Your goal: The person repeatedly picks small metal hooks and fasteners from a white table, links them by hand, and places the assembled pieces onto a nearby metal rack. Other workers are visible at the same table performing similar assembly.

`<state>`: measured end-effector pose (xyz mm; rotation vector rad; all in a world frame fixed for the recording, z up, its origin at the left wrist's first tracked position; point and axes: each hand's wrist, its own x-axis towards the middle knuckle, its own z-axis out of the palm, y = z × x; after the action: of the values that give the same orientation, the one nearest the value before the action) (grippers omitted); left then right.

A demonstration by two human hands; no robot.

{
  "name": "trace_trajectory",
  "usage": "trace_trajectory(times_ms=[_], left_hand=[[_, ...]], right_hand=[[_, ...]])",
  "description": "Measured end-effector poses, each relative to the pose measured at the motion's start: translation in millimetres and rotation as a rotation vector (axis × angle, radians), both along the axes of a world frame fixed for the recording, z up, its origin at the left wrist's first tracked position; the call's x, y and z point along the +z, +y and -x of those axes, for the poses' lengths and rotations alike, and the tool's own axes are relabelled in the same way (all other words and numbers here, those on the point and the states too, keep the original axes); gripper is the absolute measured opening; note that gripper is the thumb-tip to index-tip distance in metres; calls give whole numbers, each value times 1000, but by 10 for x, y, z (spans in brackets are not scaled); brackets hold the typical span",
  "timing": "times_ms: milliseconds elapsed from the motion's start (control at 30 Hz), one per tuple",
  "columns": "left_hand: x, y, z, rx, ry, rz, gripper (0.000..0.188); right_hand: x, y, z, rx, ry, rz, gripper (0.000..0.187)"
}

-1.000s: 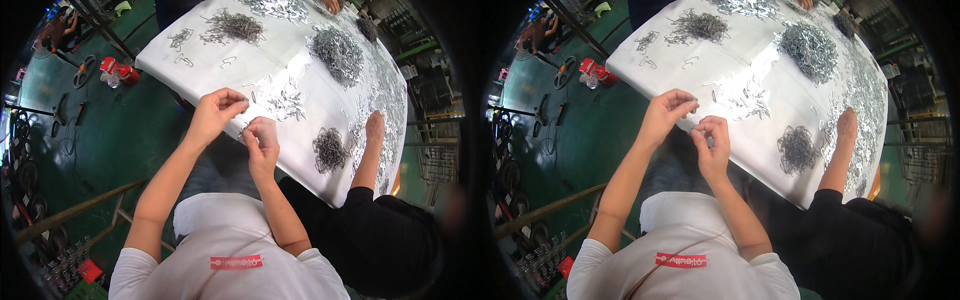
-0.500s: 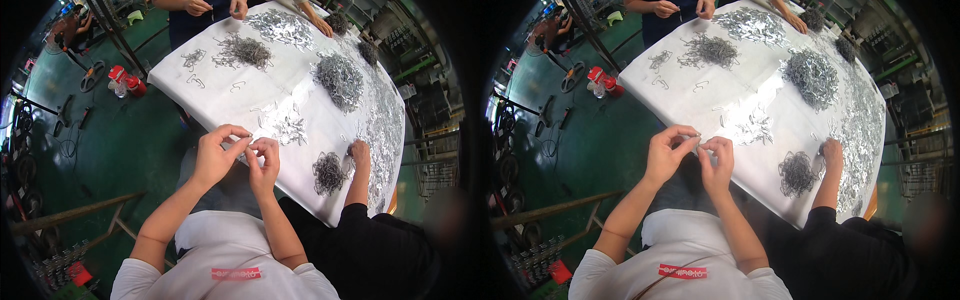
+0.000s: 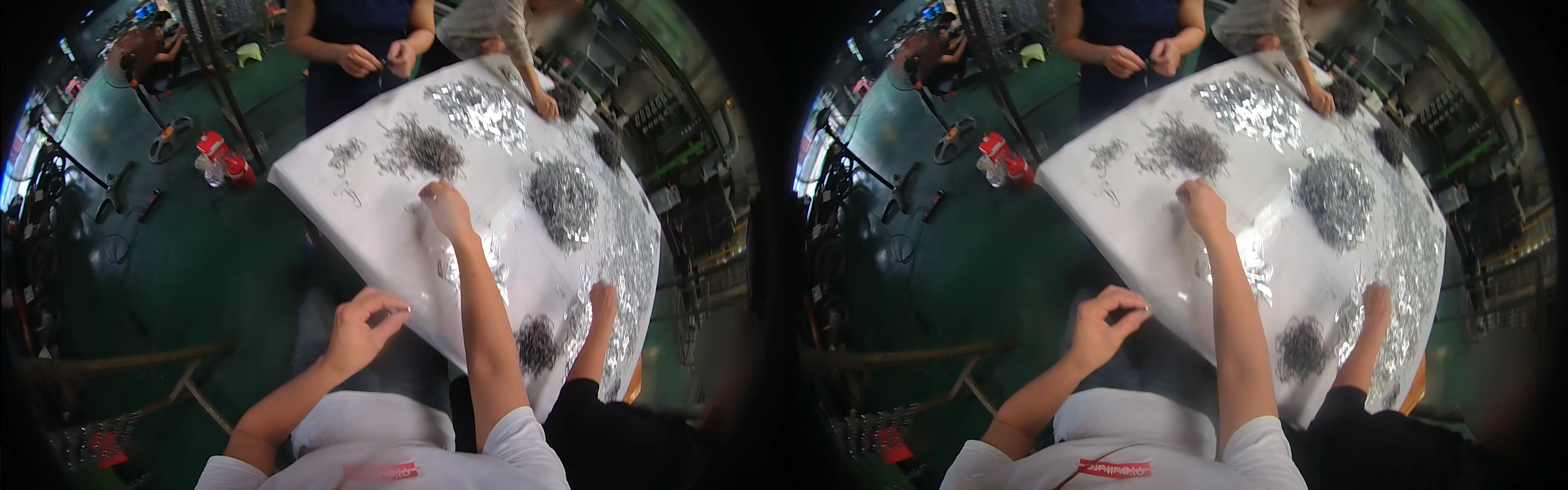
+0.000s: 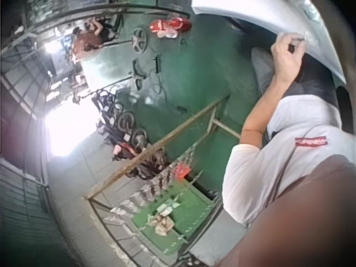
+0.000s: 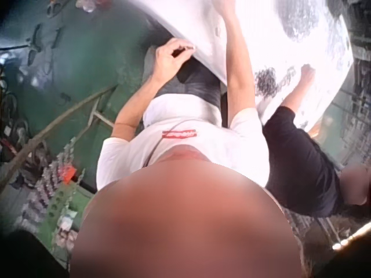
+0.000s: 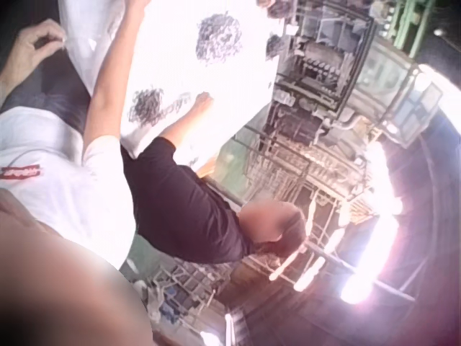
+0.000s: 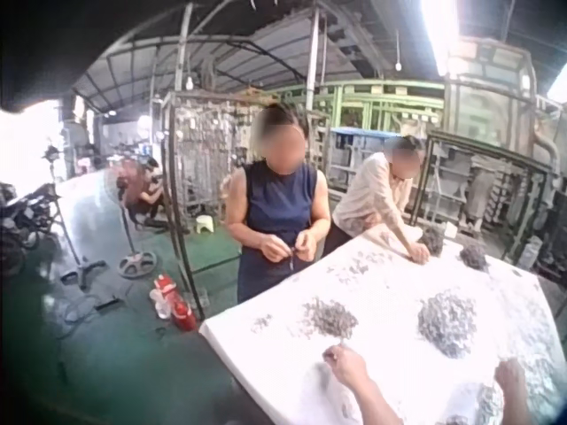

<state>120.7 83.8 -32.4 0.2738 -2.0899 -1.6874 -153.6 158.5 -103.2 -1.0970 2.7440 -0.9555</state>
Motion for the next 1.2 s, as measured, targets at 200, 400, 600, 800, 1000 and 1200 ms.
trace_trajectory(times_ms=[200, 400, 600, 800, 1000, 1200], left_hand=[[-24, -71, -49, 20, 18, -3, 11], [-80, -68, -83, 48, 45, 17, 12], [-156, -41, -98, 74, 40, 7, 13], [-163, -35, -113, 107, 51, 46, 15], [-187, -9, -141, 124, 53, 44, 17], [-184, 30, -144, 125, 58, 28, 17]], right_hand=[[-193, -188, 260, 89, 137, -338, 11], [-135, 73, -92, -36, -310, 137, 12], [220, 376, -793, -25, -795, 550, 23], [633, 500, -1445, -47, -847, 642, 21], [849, 609, -1807, -91, -821, 712, 15], [891, 638, -2022, -127, -935, 693, 16]])
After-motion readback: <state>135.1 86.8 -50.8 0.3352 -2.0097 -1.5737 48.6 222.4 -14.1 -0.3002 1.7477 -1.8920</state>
